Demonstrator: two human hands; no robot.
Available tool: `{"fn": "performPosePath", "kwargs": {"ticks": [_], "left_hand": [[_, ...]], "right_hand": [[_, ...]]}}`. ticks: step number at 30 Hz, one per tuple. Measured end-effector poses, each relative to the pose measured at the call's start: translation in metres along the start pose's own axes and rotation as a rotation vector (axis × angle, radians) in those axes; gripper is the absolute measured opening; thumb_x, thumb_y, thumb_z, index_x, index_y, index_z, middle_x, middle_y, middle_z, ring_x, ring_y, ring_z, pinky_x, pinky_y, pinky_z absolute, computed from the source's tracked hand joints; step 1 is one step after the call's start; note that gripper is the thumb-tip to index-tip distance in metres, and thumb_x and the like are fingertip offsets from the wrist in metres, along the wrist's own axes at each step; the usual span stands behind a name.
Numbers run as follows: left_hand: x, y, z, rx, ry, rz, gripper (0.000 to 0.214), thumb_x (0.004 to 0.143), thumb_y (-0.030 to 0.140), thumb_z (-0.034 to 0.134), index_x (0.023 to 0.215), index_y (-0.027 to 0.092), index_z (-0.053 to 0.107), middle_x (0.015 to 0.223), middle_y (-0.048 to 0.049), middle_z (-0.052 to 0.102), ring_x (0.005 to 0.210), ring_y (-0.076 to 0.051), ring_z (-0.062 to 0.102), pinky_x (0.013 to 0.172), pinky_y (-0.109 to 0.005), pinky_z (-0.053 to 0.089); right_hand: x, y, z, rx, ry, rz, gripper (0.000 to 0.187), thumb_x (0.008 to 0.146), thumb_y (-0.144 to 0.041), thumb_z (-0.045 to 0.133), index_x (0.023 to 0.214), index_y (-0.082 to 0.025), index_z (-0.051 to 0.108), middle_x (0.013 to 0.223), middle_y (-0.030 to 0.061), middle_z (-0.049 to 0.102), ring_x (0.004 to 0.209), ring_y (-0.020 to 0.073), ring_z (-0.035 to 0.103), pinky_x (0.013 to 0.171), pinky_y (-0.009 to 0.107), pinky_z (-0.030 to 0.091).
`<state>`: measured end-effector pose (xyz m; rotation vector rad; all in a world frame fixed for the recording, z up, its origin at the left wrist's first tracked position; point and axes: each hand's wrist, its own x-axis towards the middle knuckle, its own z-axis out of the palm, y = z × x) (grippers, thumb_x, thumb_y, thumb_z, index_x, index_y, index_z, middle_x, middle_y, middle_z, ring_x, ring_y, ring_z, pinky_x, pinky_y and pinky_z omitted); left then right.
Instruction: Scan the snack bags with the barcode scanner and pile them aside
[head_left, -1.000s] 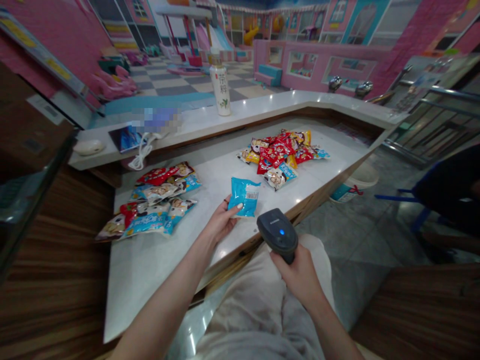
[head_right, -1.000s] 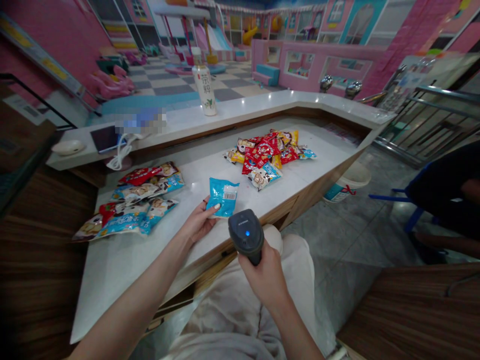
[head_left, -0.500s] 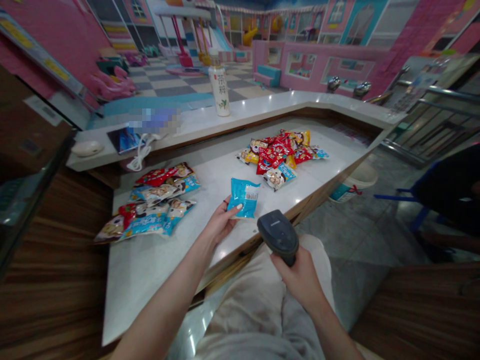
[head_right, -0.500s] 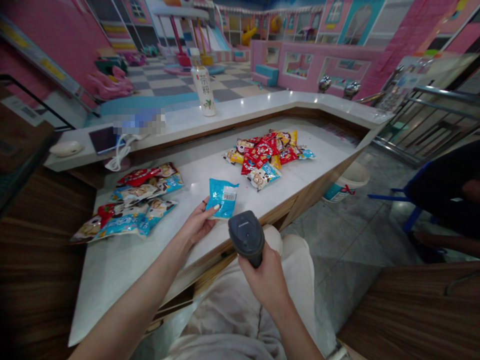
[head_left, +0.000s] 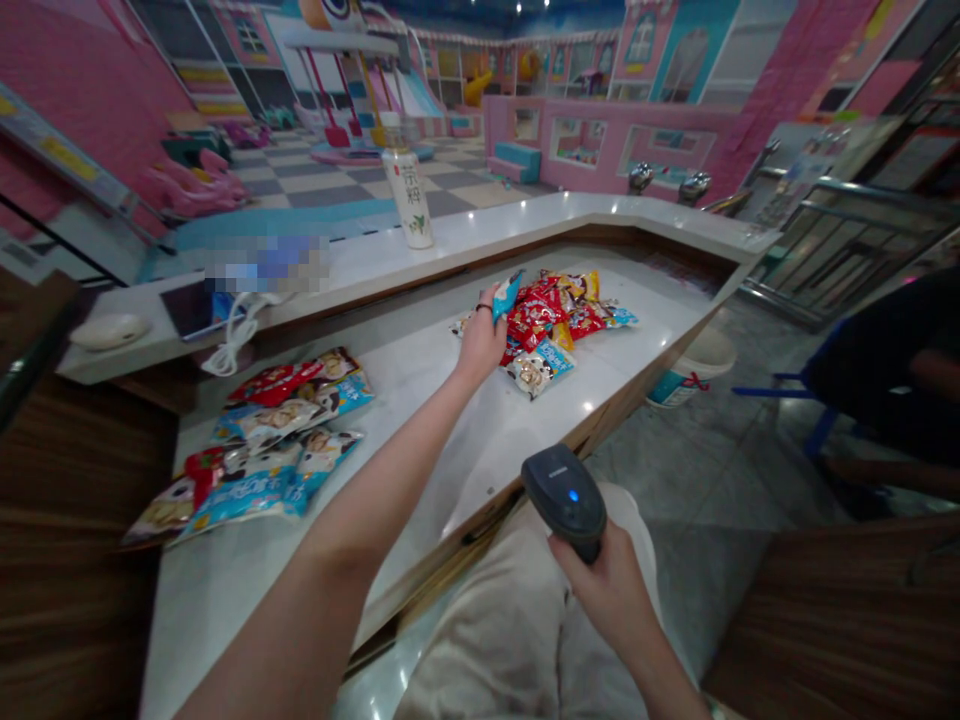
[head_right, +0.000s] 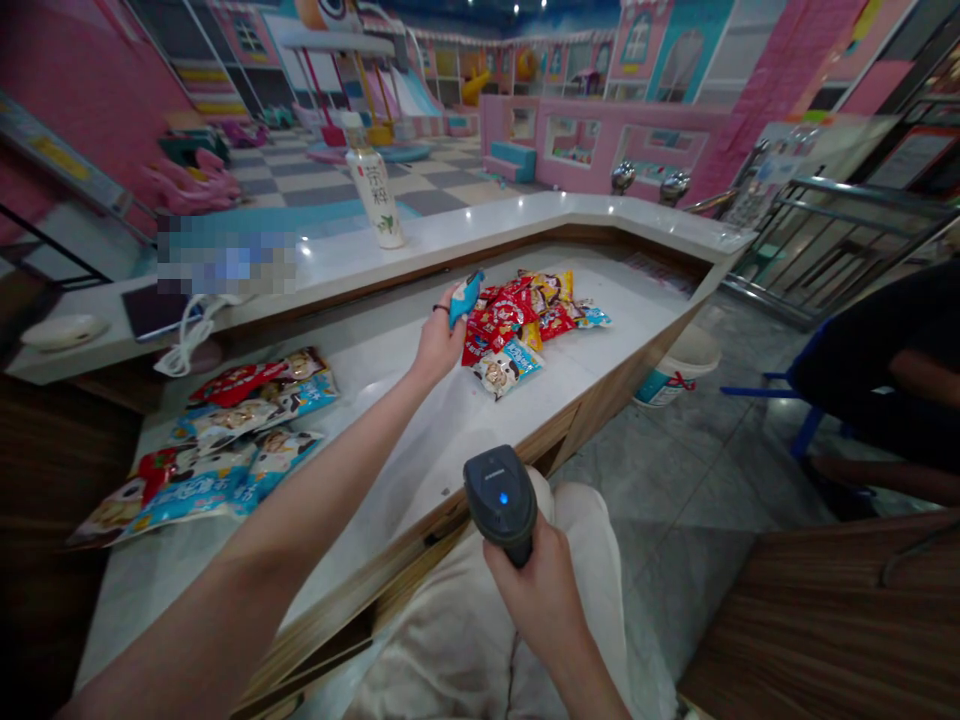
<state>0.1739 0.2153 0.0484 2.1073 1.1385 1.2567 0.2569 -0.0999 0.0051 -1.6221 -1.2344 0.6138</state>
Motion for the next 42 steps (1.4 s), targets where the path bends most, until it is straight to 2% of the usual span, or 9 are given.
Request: {"fn": "performPosePath", "kwargs": {"ticks": [6, 9, 12, 17, 24, 28, 32, 37, 42], "left_hand": [[0.048, -0.006, 0.040, 0.393, -0.341, -0.037, 0.073, 0.095, 0.049, 0.052, 0.155, 0.013, 0.034, 0.163, -0.0219, 0.028, 0.153, -0.037, 0.022, 0.122, -0.057, 0.017], [0.036, -0.002, 0.033, 0.368, -0.303, -0.007, 0.072, 0.096, 0.047, 0.050, 0.157, 0.012, 0.031, 0.165, -0.0218, 0.024, 0.154, -0.036, 0.020, 0.122, -0.056, 0.017], [-0.004, 0.012, 0.002, 0.317, -0.223, 0.117, 0.072, 0.096, 0.042, 0.051, 0.157, 0.012, 0.029, 0.165, -0.0203, 0.025, 0.154, -0.032, 0.022, 0.123, -0.052, 0.019], [-0.117, 0.029, -0.079, 0.363, -0.230, 0.205, 0.068, 0.096, 0.036, 0.051, 0.158, 0.021, 0.027, 0.164, -0.0135, 0.031, 0.152, -0.026, 0.029, 0.125, -0.050, 0.020], [-0.227, -0.011, -0.192, 0.723, 0.065, -0.006, 0.067, 0.095, 0.036, 0.055, 0.156, 0.021, 0.033, 0.162, -0.0154, 0.035, 0.150, -0.032, 0.031, 0.123, -0.056, 0.020], [-0.249, -0.037, -0.245, 0.862, -0.077, -0.051, 0.074, 0.090, 0.044, 0.060, 0.157, 0.023, 0.034, 0.165, -0.0118, 0.030, 0.154, -0.036, 0.021, 0.124, -0.059, 0.012], [-0.253, -0.059, -0.276, 0.872, -0.218, -0.086, 0.068, 0.092, 0.044, 0.054, 0.156, 0.027, 0.037, 0.166, -0.0070, 0.027, 0.154, -0.036, 0.020, 0.122, -0.061, 0.016], [-0.252, -0.067, -0.285, 0.739, -0.252, -0.117, 0.055, 0.098, 0.038, 0.040, 0.151, 0.025, 0.046, 0.164, -0.0054, 0.033, 0.144, -0.031, 0.042, 0.116, -0.048, 0.036], [-0.252, -0.038, -0.280, 0.662, -0.073, -0.234, 0.051, 0.098, 0.045, 0.044, 0.144, 0.028, 0.054, 0.144, -0.0073, 0.060, 0.126, -0.030, 0.060, 0.105, -0.043, 0.047]], "right_hand": [[0.005, 0.009, -0.005, -0.025, 0.019, 0.005, 0.013, 0.079, -0.026, 0.063, 0.080, -0.018, 0.073, 0.069, 0.0031, 0.075, 0.064, 0.0222, 0.071, 0.059, 0.024, 0.056], [0.006, 0.006, -0.005, -0.015, 0.004, 0.006, 0.016, 0.079, -0.027, 0.063, 0.083, -0.016, 0.074, 0.072, 0.0043, 0.077, 0.065, 0.0227, 0.072, 0.060, 0.024, 0.057], [0.004, 0.001, -0.003, -0.015, -0.030, -0.002, 0.018, 0.079, -0.029, 0.063, 0.081, -0.015, 0.074, 0.070, 0.0051, 0.077, 0.066, 0.0235, 0.073, 0.060, 0.025, 0.057], [-0.003, -0.008, 0.005, -0.009, -0.094, -0.034, 0.021, 0.079, -0.031, 0.062, 0.081, -0.015, 0.074, 0.073, 0.0070, 0.078, 0.068, 0.0249, 0.074, 0.061, 0.026, 0.058], [-0.016, -0.015, 0.017, -0.007, -0.158, -0.076, 0.024, 0.079, -0.033, 0.061, 0.084, -0.013, 0.074, 0.073, 0.0082, 0.078, 0.068, 0.0259, 0.074, 0.063, 0.027, 0.058], [-0.020, -0.021, 0.020, -0.013, -0.166, -0.084, 0.025, 0.079, -0.034, 0.061, 0.082, -0.013, 0.074, 0.072, 0.0085, 0.077, 0.069, 0.0259, 0.074, 0.064, 0.028, 0.059], [-0.022, -0.028, 0.019, -0.014, -0.162, -0.084, 0.025, 0.079, -0.034, 0.061, 0.082, -0.013, 0.074, 0.072, 0.0077, 0.076, 0.069, 0.0252, 0.073, 0.064, 0.027, 0.058], [-0.024, -0.032, 0.017, -0.009, -0.152, -0.088, 0.023, 0.079, -0.034, 0.061, 0.079, -0.014, 0.073, 0.069, 0.0069, 0.075, 0.068, 0.0247, 0.073, 0.063, 0.027, 0.058], [-0.026, -0.033, 0.015, -0.004, -0.130, -0.087, 0.023, 0.079, -0.033, 0.062, 0.081, -0.013, 0.073, 0.070, 0.0068, 0.076, 0.068, 0.0249, 0.073, 0.062, 0.026, 0.058]]}}
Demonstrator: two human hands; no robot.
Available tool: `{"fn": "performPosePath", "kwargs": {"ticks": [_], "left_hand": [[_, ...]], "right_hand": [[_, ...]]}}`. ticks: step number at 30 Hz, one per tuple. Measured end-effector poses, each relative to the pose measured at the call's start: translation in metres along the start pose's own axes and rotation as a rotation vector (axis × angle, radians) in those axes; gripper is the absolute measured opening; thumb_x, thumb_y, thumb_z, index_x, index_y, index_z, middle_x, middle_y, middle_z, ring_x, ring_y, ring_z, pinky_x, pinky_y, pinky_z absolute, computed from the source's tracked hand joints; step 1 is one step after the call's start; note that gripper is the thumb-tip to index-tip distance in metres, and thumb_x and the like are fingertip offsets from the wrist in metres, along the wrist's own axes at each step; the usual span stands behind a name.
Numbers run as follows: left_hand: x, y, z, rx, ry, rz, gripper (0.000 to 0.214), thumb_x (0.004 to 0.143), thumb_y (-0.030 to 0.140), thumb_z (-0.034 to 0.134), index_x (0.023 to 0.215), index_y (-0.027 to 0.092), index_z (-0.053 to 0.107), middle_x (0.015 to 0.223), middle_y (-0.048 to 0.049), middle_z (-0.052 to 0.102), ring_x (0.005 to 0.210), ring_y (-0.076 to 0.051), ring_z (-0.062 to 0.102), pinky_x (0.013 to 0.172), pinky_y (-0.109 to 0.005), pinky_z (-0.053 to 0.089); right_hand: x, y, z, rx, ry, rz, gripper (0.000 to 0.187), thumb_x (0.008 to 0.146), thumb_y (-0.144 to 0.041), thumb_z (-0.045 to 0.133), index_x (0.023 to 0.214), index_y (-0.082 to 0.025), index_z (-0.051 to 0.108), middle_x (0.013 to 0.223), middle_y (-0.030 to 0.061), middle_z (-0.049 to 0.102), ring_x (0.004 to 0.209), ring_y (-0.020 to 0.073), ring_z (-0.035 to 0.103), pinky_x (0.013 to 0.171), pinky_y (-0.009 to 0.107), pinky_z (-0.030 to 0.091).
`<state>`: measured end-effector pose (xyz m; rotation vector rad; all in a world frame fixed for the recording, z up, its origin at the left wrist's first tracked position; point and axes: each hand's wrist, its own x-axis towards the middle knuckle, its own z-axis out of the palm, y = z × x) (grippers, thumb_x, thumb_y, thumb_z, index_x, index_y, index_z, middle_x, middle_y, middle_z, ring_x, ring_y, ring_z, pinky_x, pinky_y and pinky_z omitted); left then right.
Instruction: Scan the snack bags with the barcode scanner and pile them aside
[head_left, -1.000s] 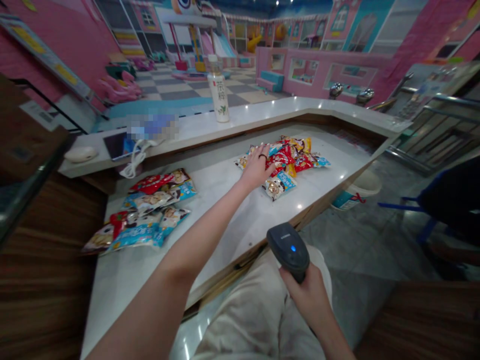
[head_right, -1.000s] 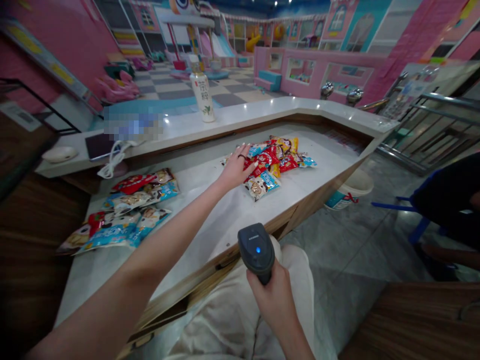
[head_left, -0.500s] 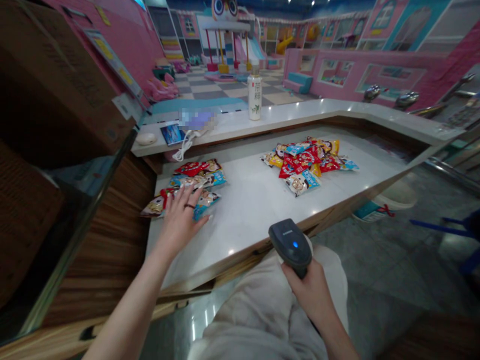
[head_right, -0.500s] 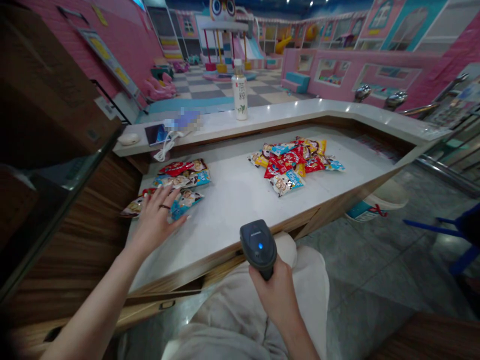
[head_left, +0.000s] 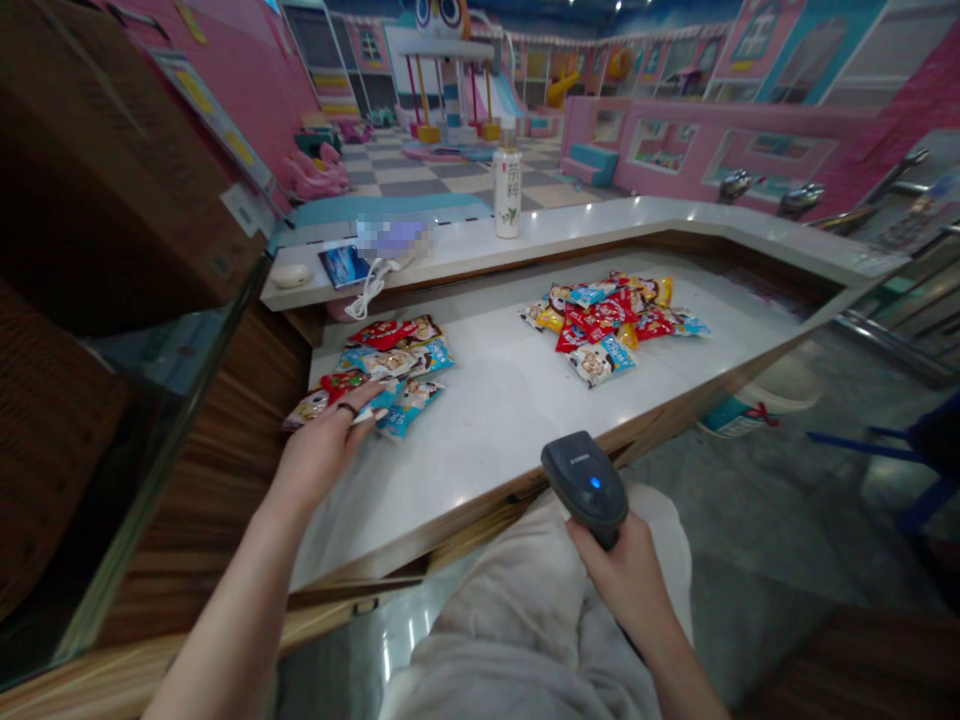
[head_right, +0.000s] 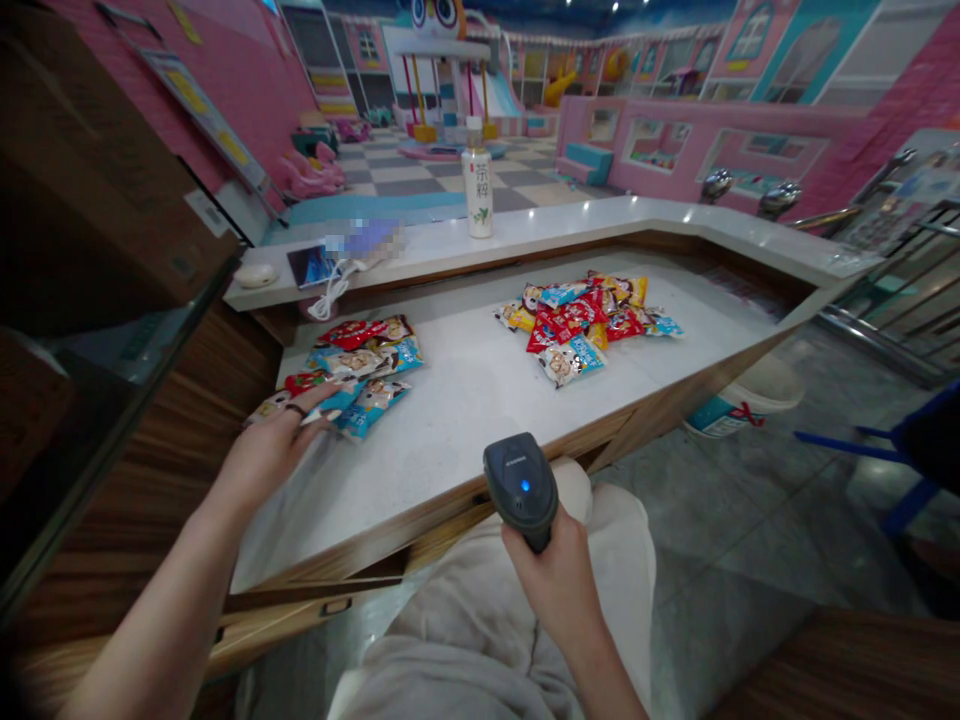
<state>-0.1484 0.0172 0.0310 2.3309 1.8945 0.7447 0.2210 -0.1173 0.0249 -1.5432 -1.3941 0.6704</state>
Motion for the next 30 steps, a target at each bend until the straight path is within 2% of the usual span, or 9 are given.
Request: {"fn": "performPosePath", "kwargs": {"ticks": [3, 5, 7, 9, 13, 15, 18, 24, 30], "left_hand": [[0.001, 0.026, 0.002, -0.254, 0.152, -0.102, 0.052, 0.094, 0.053, 0.051, 0.137, 0.026, 0.060, 0.134, -0.0076, 0.067, 0.119, -0.029, 0.064, 0.102, -0.041, 0.049], [0.006, 0.045, 0.016, -0.556, 0.184, -0.214, 0.054, 0.091, 0.059, 0.055, 0.129, 0.022, 0.065, 0.123, -0.0073, 0.072, 0.107, -0.027, 0.068, 0.093, -0.038, 0.054], [0.015, 0.066, 0.040, -0.890, 0.121, -0.344, 0.055, 0.085, 0.064, 0.061, 0.117, 0.020, 0.069, 0.102, -0.0063, 0.076, 0.089, -0.023, 0.071, 0.079, -0.033, 0.058], [0.024, 0.086, 0.067, -1.190, 0.012, -0.443, 0.051, 0.081, 0.062, 0.068, 0.107, 0.018, 0.070, 0.087, -0.0047, 0.076, 0.078, -0.021, 0.071, 0.071, -0.030, 0.059], [0.042, 0.122, 0.109, -1.601, -0.126, -0.615, 0.031, 0.083, 0.042, 0.075, 0.101, 0.017, 0.069, 0.090, -0.0057, 0.077, 0.083, -0.020, 0.074, 0.080, -0.032, 0.061], [0.048, 0.132, 0.119, -1.681, -0.161, -0.695, 0.024, 0.087, 0.034, 0.073, 0.101, 0.015, 0.069, 0.094, -0.0079, 0.078, 0.084, -0.019, 0.075, 0.085, -0.033, 0.061], [0.053, 0.136, 0.126, -1.737, -0.205, -0.735, 0.020, 0.092, 0.029, 0.067, 0.101, 0.012, 0.069, 0.094, -0.0098, 0.078, 0.080, -0.019, 0.075, 0.085, -0.033, 0.062], [0.054, 0.132, 0.130, -1.780, -0.197, -0.733, 0.018, 0.095, 0.027, 0.062, 0.099, 0.011, 0.069, 0.096, -0.0098, 0.078, 0.077, -0.015, 0.075, 0.081, -0.027, 0.062], [0.052, 0.130, 0.134, -1.754, -0.251, -0.651, 0.027, 0.093, 0.036, 0.065, 0.108, 0.014, 0.068, 0.105, -0.0110, 0.077, 0.093, -0.017, 0.076, 0.091, -0.030, 0.059]], "right_hand": [[0.001, 0.000, -0.001, 0.008, 0.010, 0.013, 0.021, 0.079, -0.031, 0.062, 0.081, -0.014, 0.073, 0.071, 0.0065, 0.076, 0.069, 0.0248, 0.073, 0.062, 0.026, 0.057], [0.002, 0.000, -0.001, 0.016, 0.020, 0.018, 0.020, 0.079, -0.030, 0.062, 0.082, -0.014, 0.073, 0.073, 0.0064, 0.077, 0.070, 0.0248, 0.073, 0.063, 0.026, 0.057], [0.002, 0.001, -0.001, 0.023, 0.024, 0.023, 0.019, 0.080, -0.030, 0.062, 0.083, -0.014, 0.073, 0.075, 0.0063, 0.077, 0.071, 0.0248, 0.073, 0.064, 0.026, 0.057], [0.002, 0.003, -0.001, 0.021, 0.020, 0.031, 0.019, 0.080, -0.029, 0.063, 0.083, -0.015, 0.074, 0.075, 0.0059, 0.077, 0.071, 0.0246, 0.072, 0.064, 0.027, 0.056], [0.002, 0.008, -0.001, 0.011, 0.015, 0.048, 0.017, 0.081, -0.028, 0.063, 0.082, -0.015, 0.073, 0.073, 0.0045, 0.076, 0.070, 0.0238, 0.071, 0.064, 0.026, 0.054], [0.003, 0.010, -0.001, 0.001, 0.012, 0.058, 0.016, 0.080, -0.027, 0.062, 0.082, -0.014, 0.073, 0.071, 0.0037, 0.075, 0.069, 0.0233, 0.070, 0.063, 0.026, 0.053], [0.003, 0.012, 0.002, -0.002, -0.001, 0.068, 0.016, 0.079, -0.025, 0.063, 0.086, -0.014, 0.073, 0.072, 0.0033, 0.075, 0.070, 0.0233, 0.070, 0.064, 0.026, 0.053], [0.004, 0.011, 0.011, 0.050, -0.061, 0.038, 0.021, 0.078, -0.021, 0.063, 0.094, -0.014, 0.074, 0.079, 0.0045, 0.077, 0.074, 0.0240, 0.072, 0.068, 0.027, 0.055], [0.005, 0.005, 0.010, 0.048, -0.079, 0.019, 0.020, 0.078, -0.020, 0.063, 0.095, -0.015, 0.074, 0.074, 0.0036, 0.075, 0.070, 0.0232, 0.071, 0.067, 0.026, 0.054]]}}
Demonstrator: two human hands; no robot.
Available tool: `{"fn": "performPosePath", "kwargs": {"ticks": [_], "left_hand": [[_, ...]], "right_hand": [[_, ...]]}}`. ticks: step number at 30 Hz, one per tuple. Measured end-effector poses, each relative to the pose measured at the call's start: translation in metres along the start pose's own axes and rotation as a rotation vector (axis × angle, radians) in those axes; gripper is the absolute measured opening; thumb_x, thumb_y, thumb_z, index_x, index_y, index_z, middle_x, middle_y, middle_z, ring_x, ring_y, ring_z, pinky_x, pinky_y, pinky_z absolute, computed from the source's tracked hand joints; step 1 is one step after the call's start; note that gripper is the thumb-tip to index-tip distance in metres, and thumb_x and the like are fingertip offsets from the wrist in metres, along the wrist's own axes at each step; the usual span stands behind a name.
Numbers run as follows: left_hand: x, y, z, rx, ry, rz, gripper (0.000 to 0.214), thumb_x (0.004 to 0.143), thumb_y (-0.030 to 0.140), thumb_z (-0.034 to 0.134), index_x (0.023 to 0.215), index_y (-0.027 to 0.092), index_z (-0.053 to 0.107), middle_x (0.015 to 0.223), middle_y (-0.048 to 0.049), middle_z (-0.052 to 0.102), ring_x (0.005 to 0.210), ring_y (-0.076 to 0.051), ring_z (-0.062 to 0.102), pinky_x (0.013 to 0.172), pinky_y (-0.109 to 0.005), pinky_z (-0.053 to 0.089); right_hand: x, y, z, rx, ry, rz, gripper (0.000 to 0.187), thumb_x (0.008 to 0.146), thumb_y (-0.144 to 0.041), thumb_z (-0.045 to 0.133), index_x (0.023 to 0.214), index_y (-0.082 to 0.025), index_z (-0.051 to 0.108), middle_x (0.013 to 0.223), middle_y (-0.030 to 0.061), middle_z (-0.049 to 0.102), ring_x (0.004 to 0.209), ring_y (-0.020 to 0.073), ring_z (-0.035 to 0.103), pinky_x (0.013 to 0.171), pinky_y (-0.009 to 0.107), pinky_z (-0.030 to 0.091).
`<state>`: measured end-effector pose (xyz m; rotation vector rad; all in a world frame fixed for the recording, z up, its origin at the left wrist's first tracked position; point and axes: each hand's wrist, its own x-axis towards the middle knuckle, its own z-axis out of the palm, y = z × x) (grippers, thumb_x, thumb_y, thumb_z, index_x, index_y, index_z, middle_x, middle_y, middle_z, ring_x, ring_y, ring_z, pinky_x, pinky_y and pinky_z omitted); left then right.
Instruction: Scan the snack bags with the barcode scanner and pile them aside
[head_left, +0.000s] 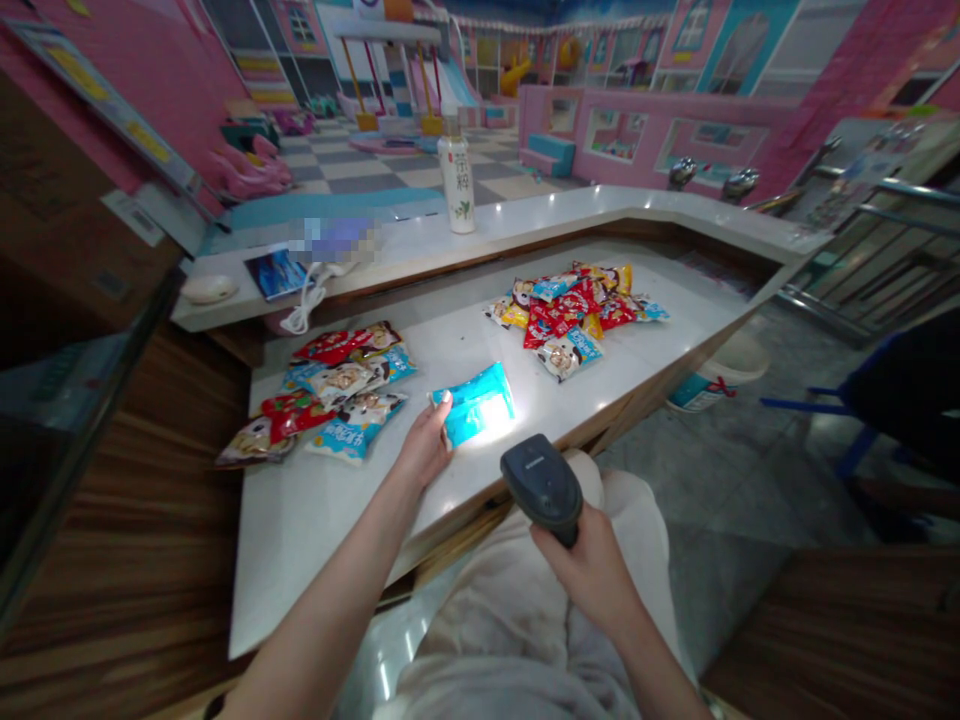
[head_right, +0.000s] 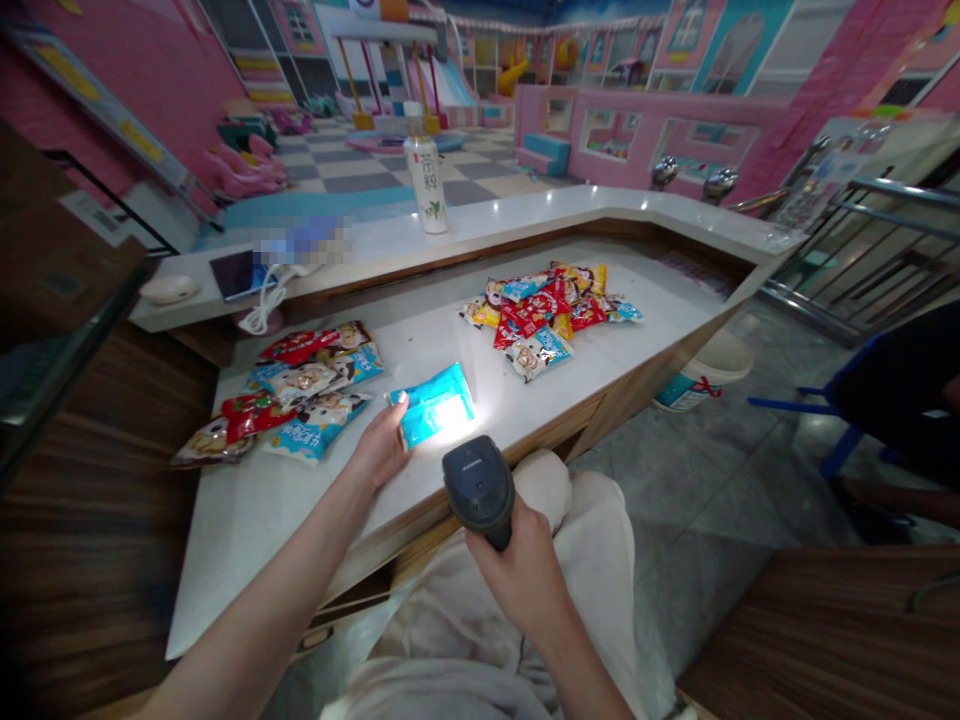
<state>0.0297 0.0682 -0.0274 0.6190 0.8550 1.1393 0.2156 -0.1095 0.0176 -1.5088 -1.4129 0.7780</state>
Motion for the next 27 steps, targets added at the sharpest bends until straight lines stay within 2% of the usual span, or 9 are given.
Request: {"fn": "performPosePath", "kwargs": {"ticks": [9, 11, 13, 16, 19, 22, 24, 27], "left_hand": [[-0.001, 0.001, 0.002, 0.002, 0.087, 0.021, 0.026, 0.086, 0.036, 0.072, 0.103, 0.016, 0.069, 0.106, -0.0123, 0.077, 0.103, -0.027, 0.074, 0.096, -0.040, 0.059], [0.004, 0.001, 0.008, 0.031, 0.102, 0.049, 0.029, 0.084, 0.037, 0.074, 0.104, 0.017, 0.070, 0.106, -0.0117, 0.077, 0.103, -0.027, 0.073, 0.096, -0.041, 0.059], [0.014, 0.003, 0.022, 0.093, 0.087, 0.133, 0.033, 0.084, 0.040, 0.073, 0.107, 0.016, 0.070, 0.109, -0.0112, 0.076, 0.106, -0.027, 0.072, 0.097, -0.041, 0.057], [0.041, 0.011, 0.058, 0.300, 0.030, 0.389, 0.041, 0.089, 0.046, 0.066, 0.118, 0.018, 0.067, 0.119, -0.0095, 0.073, 0.113, -0.025, 0.068, 0.101, -0.038, 0.053], [0.078, 0.025, 0.114, 0.605, -0.002, 0.706, 0.044, 0.096, 0.045, 0.055, 0.131, 0.019, 0.061, 0.129, -0.0102, 0.068, 0.121, -0.024, 0.062, 0.106, -0.037, 0.047], [0.118, 0.036, 0.170, 0.964, -0.044, 0.956, 0.044, 0.101, 0.033, 0.045, 0.142, 0.020, 0.052, 0.143, -0.0124, 0.058, 0.130, -0.024, 0.056, 0.112, -0.038, 0.040], [0.143, 0.034, 0.197, 1.262, -0.104, 1.056, 0.049, 0.100, 0.026, 0.044, 0.148, 0.018, 0.046, 0.154, -0.0130, 0.048, 0.141, -0.024, 0.045, 0.120, -0.042, 0.029], [0.172, 0.020, 0.214, 1.687, -0.264, 1.015, 0.060, 0.095, 0.033, 0.053, 0.152, 0.018, 0.042, 0.162, -0.0133, 0.036, 0.152, -0.030, 0.027, 0.125, -0.052, 0.010]], "right_hand": [[-0.004, 0.004, -0.007, -0.020, 0.046, 0.029, 0.018, 0.078, -0.023, 0.061, 0.089, -0.016, 0.073, 0.076, 0.0037, 0.076, 0.071, 0.0237, 0.070, 0.066, 0.027, 0.054], [-0.005, 0.006, -0.011, -0.031, 0.070, 0.048, 0.016, 0.078, -0.024, 0.061, 0.086, -0.015, 0.072, 0.073, 0.0035, 0.075, 0.068, 0.0234, 0.069, 0.064, 0.027, 0.054], [-0.006, 0.008, -0.015, -0.043, 0.095, 0.067, 0.016, 0.078, -0.025, 0.061, 0.084, -0.015, 0.071, 0.070, 0.0032, 0.073, 0.067, 0.0233, 0.069, 0.061, 0.026, 0.053], [-0.007, 0.013, -0.019, -0.040, 0.109, 0.080, 0.015, 0.078, -0.026, 0.061, 0.081, -0.015, 0.071, 0.068, 0.0029, 0.072, 0.066, 0.0231, 0.069, 0.059, 0.026, 0.052], [-0.007, 0.018, -0.023, -0.031, 0.118, 0.095, 0.015, 0.078, -0.025, 0.061, 0.081, -0.015, 0.071, 0.069, 0.0029, 0.073, 0.066, 0.0228, 0.070, 0.060, 0.025, 0.053], [-0.007, 0.024, -0.029, -0.040, 0.157, 0.106, 0.015, 0.078, -0.026, 0.062, 0.082, -0.015, 0.072, 0.068, 0.0025, 0.074, 0.064, 0.0227, 0.070, 0.060, 0.026, 0.054], [-0.006, 0.027, -0.033, -0.039, 0.187, 0.106, 0.016, 0.078, -0.027, 0.062, 0.082, -0.015, 0.072, 0.069, 0.0025, 0.074, 0.064, 0.0231, 0.070, 0.060, 0.026, 0.055], [-0.004, 0.030, -0.037, -0.037, 0.212, 0.106, 0.017, 0.078, -0.028, 0.063, 0.083, -0.016, 0.074, 0.072, 0.0034, 0.077, 0.067, 0.0239, 0.071, 0.061, 0.026, 0.057]]}}
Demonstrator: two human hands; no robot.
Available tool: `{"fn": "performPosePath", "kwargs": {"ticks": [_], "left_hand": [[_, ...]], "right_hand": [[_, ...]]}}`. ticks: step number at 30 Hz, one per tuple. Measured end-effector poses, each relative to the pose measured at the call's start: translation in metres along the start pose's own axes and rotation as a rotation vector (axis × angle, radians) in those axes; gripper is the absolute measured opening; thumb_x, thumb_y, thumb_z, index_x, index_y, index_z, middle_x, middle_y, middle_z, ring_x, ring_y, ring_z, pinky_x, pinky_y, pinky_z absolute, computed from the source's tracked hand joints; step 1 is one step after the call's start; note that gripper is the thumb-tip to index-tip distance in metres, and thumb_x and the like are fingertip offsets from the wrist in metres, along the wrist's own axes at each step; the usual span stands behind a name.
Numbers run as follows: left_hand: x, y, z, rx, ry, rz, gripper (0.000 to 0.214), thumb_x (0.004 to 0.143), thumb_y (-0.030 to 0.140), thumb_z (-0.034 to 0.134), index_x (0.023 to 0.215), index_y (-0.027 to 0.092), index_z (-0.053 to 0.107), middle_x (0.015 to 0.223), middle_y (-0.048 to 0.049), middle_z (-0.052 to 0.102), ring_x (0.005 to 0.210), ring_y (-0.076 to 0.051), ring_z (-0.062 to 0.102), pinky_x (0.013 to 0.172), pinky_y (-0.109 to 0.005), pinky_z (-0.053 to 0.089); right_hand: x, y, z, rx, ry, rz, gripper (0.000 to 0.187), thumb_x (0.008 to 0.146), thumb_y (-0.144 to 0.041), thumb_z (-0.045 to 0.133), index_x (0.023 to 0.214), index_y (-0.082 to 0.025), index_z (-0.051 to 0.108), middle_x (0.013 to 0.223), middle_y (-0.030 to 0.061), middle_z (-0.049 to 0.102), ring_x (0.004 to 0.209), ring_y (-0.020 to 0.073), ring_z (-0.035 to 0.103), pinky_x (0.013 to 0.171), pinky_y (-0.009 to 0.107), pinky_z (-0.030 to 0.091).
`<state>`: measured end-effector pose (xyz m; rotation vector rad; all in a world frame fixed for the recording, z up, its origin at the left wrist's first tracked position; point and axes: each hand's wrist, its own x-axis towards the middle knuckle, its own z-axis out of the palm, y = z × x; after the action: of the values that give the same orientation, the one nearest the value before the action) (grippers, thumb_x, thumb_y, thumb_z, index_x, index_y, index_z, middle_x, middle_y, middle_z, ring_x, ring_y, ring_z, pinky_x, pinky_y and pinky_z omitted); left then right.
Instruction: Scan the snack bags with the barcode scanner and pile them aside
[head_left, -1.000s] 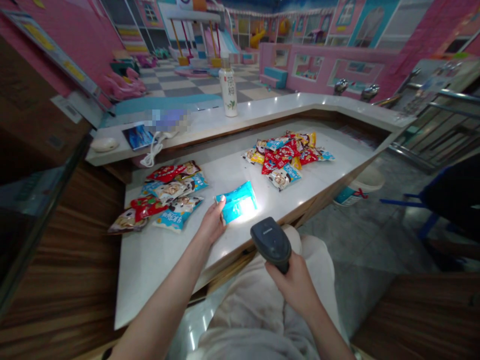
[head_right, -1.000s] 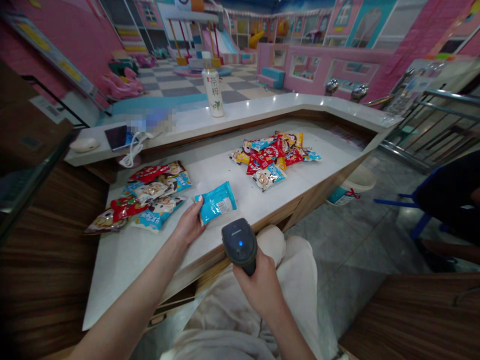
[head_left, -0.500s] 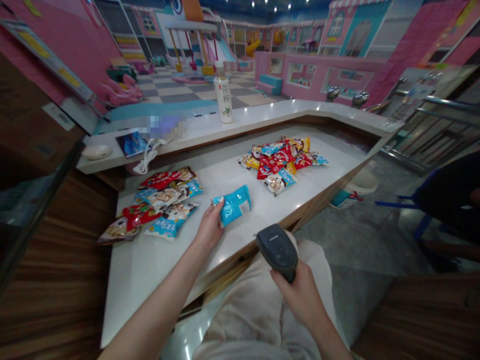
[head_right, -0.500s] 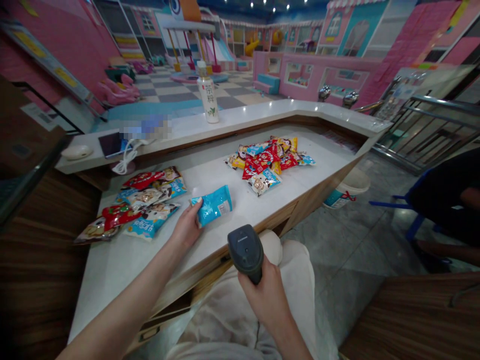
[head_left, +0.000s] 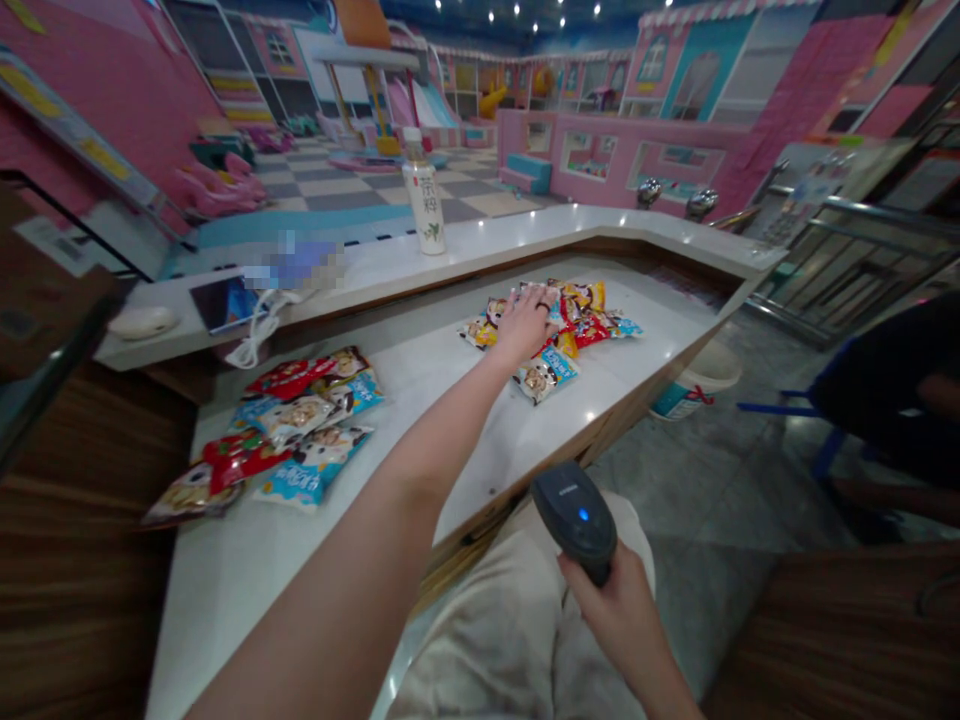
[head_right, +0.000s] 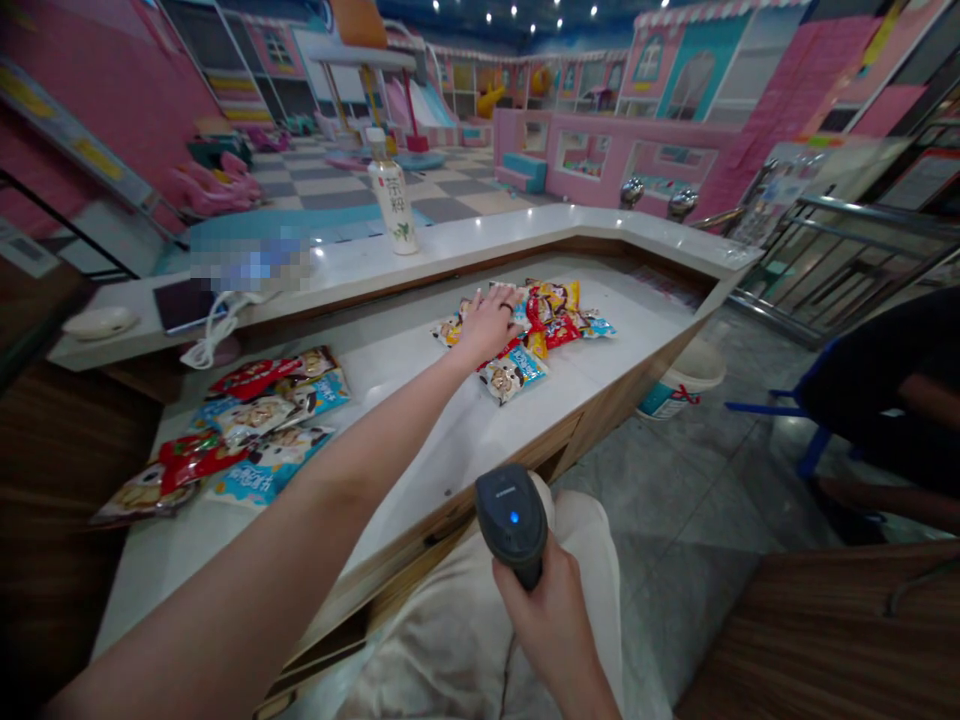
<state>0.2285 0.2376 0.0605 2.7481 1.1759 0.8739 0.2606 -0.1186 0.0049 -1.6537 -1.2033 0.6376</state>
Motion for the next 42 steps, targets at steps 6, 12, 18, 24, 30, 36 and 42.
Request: {"fn": "performPosePath", "kwargs": {"ticks": [6, 12, 18, 24, 30, 36, 42], "left_hand": [[0.001, -0.003, 0.018, 0.148, -0.147, 0.036, 0.080, 0.089, 0.051, 0.059, 0.157, 0.017, 0.034, 0.167, -0.0137, 0.021, 0.155, -0.037, 0.011, 0.124, -0.059, -0.001], [-0.076, 0.015, -0.025, 0.058, -0.033, 0.035, 0.068, 0.096, 0.044, 0.049, 0.157, 0.019, 0.034, 0.167, -0.0095, 0.024, 0.156, -0.031, 0.009, 0.126, -0.053, 0.008], [-0.222, -0.024, -0.077, 0.056, 0.044, -0.231, 0.060, 0.093, 0.035, 0.053, 0.149, 0.017, 0.043, 0.162, -0.0131, 0.036, 0.152, -0.032, 0.026, 0.123, -0.053, 0.023], [-0.301, -0.112, -0.128, 0.303, 0.112, -0.582, 0.060, 0.091, 0.033, 0.053, 0.147, 0.013, 0.047, 0.158, -0.0184, 0.039, 0.147, -0.036, 0.034, 0.121, -0.053, 0.025], [-0.307, -0.153, -0.142, 0.331, 0.059, -0.710, 0.073, 0.088, 0.041, 0.059, 0.153, 0.015, 0.040, 0.165, -0.0177, 0.027, 0.150, -0.044, 0.025, 0.119, -0.056, 0.026], [-0.304, -0.159, -0.138, 0.260, 0.079, -0.675, 0.057, 0.088, 0.029, 0.056, 0.143, 0.015, 0.054, 0.163, -0.0143, 0.032, 0.149, -0.038, 0.029, 0.121, -0.050, 0.026], [-0.300, -0.146, -0.163, 0.081, 0.230, -0.723, 0.044, 0.090, 0.026, 0.051, 0.131, 0.015, 0.063, 0.137, -0.0150, 0.062, 0.131, -0.032, 0.054, 0.115, -0.047, 0.037]], "right_hand": [[0.005, 0.002, -0.002, -0.025, -0.014, -0.012, 0.020, 0.078, -0.030, 0.063, 0.085, -0.015, 0.075, 0.073, 0.0056, 0.078, 0.067, 0.0255, 0.073, 0.061, 0.027, 0.059], [0.007, 0.001, 0.000, -0.069, -0.062, -0.081, 0.019, 0.078, -0.031, 0.064, 0.081, -0.016, 0.075, 0.071, 0.0057, 0.077, 0.067, 0.0262, 0.074, 0.060, 0.027, 0.059], [0.000, -0.002, 0.007, -0.058, -0.117, -0.090, 0.020, 0.080, -0.031, 0.063, 0.081, -0.015, 0.075, 0.072, 0.0064, 0.078, 0.067, 0.0260, 0.074, 0.061, 0.027, 0.059], [-0.010, -0.008, 0.019, -0.028, -0.157, -0.075, 0.024, 0.081, -0.034, 0.062, 0.080, -0.013, 0.074, 0.069, 0.0071, 0.076, 0.065, 0.0254, 0.072, 0.060, 0.027, 0.058], [-0.013, -0.015, 0.025, -0.018, -0.183, -0.075, 0.021, 0.079, -0.032, 0.062, 0.083, -0.014, 0.073, 0.075, 0.0073, 0.078, 0.069, 0.0261, 0.073, 0.062, 0.028, 0.057], [-0.012, -0.023, 0.025, -0.018, -0.166, -0.050, 0.020, 0.079, -0.033, 0.061, 0.078, -0.015, 0.071, 0.069, 0.0057, 0.074, 0.067, 0.0248, 0.070, 0.061, 0.027, 0.055], [-0.012, -0.024, 0.025, -0.018, -0.169, -0.045, 0.020, 0.079, -0.033, 0.061, 0.077, -0.015, 0.071, 0.069, 0.0060, 0.074, 0.068, 0.0251, 0.070, 0.062, 0.028, 0.055]]}}
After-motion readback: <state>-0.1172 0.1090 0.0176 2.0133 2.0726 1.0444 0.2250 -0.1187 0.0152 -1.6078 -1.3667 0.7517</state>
